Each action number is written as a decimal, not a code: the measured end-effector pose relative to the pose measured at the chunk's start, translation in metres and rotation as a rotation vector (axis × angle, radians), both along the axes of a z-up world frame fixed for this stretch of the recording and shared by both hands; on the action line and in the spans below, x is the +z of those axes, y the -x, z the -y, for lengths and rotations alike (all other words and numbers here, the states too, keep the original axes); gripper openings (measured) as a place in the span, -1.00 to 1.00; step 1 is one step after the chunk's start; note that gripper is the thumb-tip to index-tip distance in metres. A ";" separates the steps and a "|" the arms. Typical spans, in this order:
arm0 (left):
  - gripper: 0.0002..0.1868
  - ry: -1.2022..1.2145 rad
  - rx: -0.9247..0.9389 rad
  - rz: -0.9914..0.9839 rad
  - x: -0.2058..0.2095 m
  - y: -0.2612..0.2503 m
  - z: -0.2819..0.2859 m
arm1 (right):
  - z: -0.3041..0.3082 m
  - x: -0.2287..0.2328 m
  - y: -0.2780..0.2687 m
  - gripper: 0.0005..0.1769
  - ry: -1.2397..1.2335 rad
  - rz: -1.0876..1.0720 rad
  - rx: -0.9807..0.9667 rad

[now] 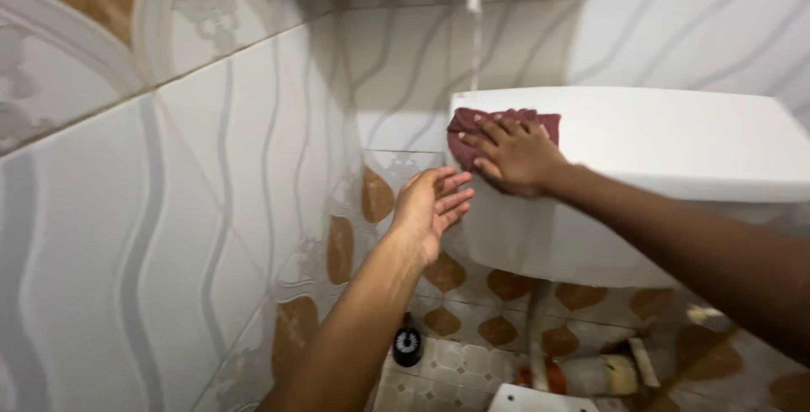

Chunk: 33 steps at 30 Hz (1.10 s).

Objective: The person cleans a toilet by first wiping the seat and exterior bowl with a cloth dipped in soapy water from a bucket, then rinsing the cloth and wiping the tank lid and sides multiple times.

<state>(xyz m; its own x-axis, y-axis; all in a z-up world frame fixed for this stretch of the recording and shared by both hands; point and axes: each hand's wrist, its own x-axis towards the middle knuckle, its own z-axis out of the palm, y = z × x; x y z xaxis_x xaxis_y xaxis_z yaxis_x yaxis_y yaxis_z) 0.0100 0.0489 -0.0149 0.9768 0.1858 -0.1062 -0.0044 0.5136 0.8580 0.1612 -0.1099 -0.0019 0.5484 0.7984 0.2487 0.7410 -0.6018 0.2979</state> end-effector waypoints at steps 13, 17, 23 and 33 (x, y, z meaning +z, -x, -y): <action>-0.63 -0.008 -0.056 -0.036 0.012 0.020 0.064 | 0.260 -0.022 0.012 -0.36 -0.329 0.018 -0.391; -0.63 -0.003 -0.052 -0.027 0.013 0.027 0.062 | 0.306 -0.010 -0.017 -0.41 -0.389 -0.129 -0.601; -0.65 -0.001 0.006 -0.003 0.020 0.042 0.045 | 0.288 -0.007 -0.043 -0.38 -0.428 -0.110 -0.755; -0.63 -0.035 0.027 -0.061 0.025 0.038 0.042 | 0.163 -0.042 0.019 -0.27 -0.477 0.088 -0.729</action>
<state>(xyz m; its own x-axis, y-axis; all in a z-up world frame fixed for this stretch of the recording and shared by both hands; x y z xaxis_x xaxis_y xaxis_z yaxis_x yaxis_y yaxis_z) -0.0282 0.0068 0.0096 0.9633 0.2167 -0.1584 0.0350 0.4835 0.8746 0.1426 -0.2730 -0.0444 0.8449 0.0563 0.5319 0.1093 -0.9916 -0.0687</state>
